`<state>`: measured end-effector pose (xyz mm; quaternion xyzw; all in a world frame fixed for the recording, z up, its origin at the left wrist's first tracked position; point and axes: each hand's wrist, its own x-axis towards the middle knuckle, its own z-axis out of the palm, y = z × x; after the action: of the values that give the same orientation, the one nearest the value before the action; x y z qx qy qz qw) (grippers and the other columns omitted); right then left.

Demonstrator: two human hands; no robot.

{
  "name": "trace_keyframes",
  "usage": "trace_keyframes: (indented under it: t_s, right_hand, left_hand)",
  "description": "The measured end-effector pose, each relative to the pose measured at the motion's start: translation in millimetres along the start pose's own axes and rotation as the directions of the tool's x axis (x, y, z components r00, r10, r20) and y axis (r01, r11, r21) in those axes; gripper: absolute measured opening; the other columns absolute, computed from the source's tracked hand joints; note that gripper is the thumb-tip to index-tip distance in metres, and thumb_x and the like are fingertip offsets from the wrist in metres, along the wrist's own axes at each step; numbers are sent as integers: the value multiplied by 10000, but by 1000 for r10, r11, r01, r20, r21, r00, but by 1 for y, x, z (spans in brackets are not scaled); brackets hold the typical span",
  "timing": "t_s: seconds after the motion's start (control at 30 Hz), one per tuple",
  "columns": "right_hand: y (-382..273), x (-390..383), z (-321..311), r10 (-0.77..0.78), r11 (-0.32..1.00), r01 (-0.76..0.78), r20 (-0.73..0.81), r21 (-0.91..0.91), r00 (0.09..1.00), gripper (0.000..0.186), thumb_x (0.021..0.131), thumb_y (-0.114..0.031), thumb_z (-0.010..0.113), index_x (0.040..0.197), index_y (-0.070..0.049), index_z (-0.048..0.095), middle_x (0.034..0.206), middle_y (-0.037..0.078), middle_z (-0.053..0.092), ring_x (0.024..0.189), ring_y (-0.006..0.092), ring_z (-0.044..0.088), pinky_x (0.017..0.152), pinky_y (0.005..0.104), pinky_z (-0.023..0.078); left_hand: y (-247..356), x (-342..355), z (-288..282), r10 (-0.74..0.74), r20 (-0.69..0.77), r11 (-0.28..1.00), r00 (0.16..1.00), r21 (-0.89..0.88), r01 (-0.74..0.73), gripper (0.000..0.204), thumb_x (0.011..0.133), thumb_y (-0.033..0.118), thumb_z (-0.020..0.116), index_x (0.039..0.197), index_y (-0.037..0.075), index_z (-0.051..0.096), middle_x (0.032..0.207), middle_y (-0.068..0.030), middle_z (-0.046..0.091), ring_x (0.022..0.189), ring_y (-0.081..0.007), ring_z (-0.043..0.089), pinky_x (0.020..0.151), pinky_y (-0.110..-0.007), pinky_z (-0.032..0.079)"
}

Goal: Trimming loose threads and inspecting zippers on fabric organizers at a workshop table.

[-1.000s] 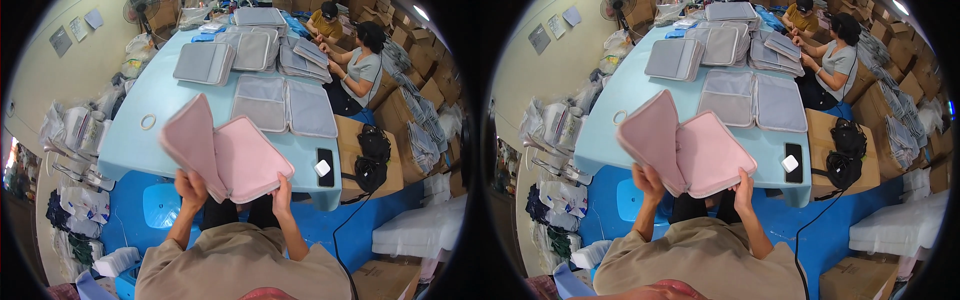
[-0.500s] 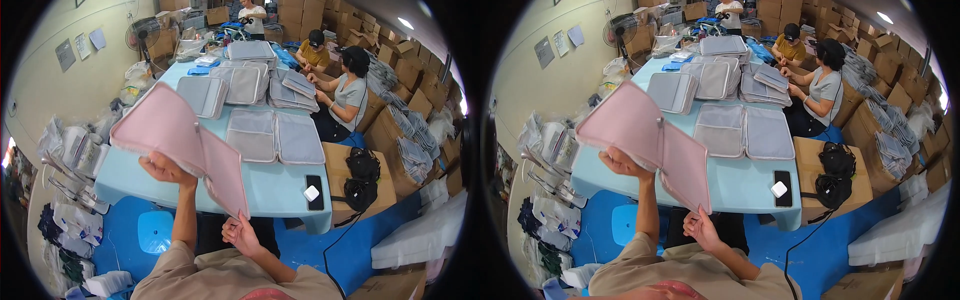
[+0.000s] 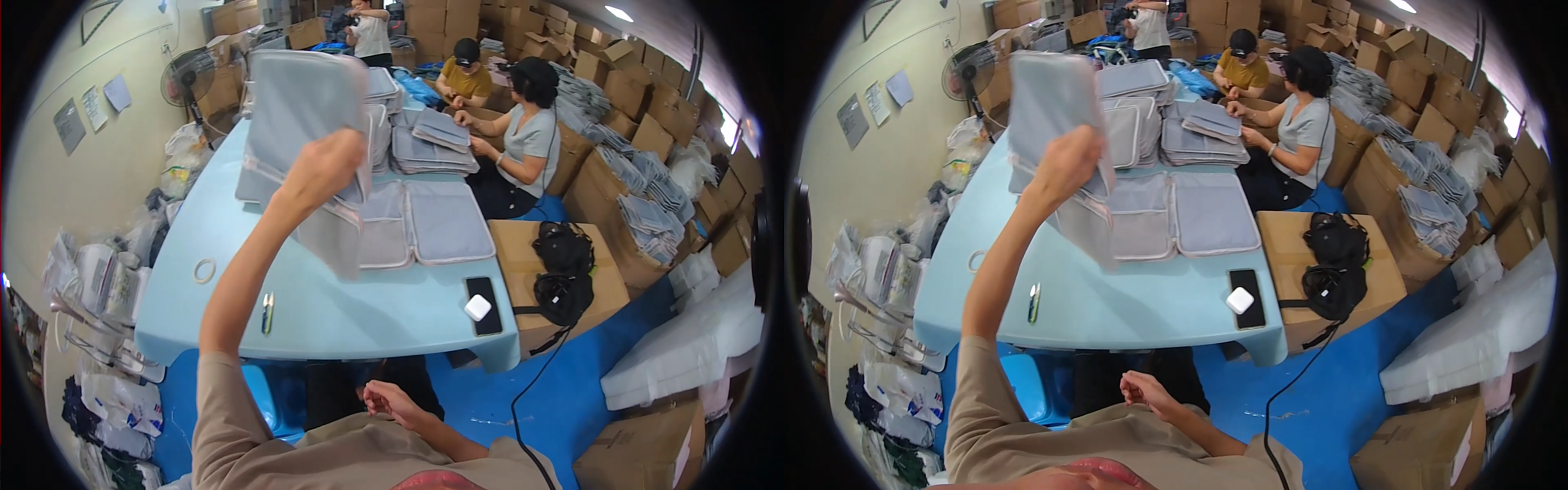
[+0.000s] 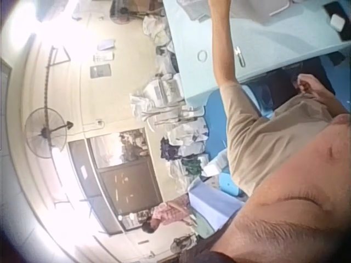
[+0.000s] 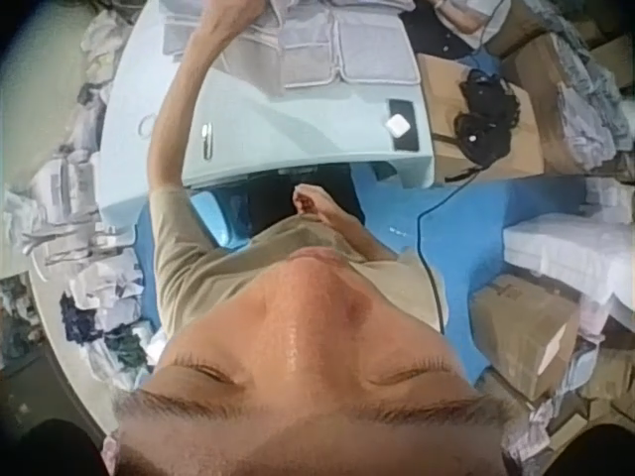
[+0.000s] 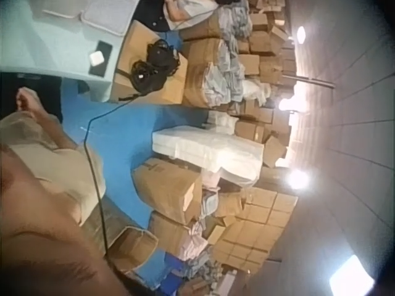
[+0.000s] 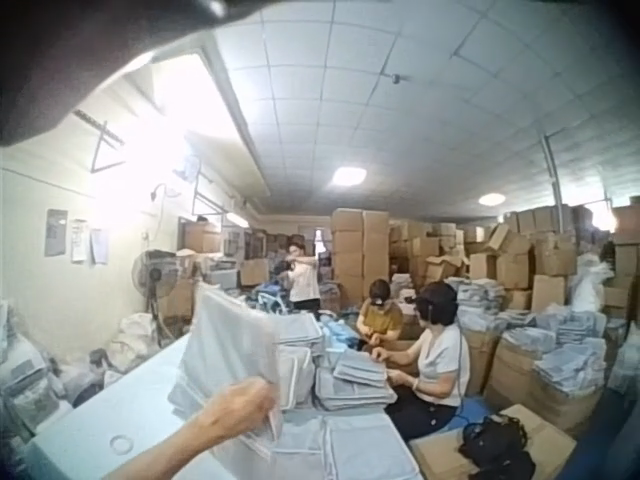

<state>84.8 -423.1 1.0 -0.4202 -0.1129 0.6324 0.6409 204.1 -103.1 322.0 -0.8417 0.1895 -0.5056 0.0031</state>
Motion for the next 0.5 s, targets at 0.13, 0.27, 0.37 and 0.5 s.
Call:
trace_keyframes:
  t_s: [0.13,0.27,0.37,0.5]
  right_hand:
    - [3,-12,-20,15,1000,-16,-80,-5,997,265,1089,-314,535,930,-114,603,814,-20,598,729,80,585,736,248,521]
    - [-4,-16,-24,-33,999,31,-126,-22,991,259,1089,-305,536,923,-116,600,817,-22,605,732,80,586,736,247,516]
    - [-7,-18,-21,-106,994,106,-119,-1,987,247,1087,-295,541,938,-110,606,815,-20,607,734,86,588,740,248,511]
    - [-5,-22,-27,-127,991,133,-168,22,978,244,1087,-285,542,947,-102,620,812,-15,608,739,94,592,743,254,510]
  left_hand:
    - [28,23,79,192,406,978,893,-157,-139,209,930,108,592,1125,88,520,895,-101,613,748,-320,689,628,-423,577]
    - [65,-17,189,177,468,984,866,-105,-144,203,969,178,565,1157,106,539,907,-93,628,723,-292,709,600,-414,576]
    - [86,-76,259,124,520,992,845,-98,-85,196,974,225,586,1125,104,559,912,-91,630,733,-285,711,597,-433,570]
    - [117,-123,285,20,490,984,872,-162,69,217,951,277,638,1062,99,585,918,-86,632,809,-278,708,608,-443,559]
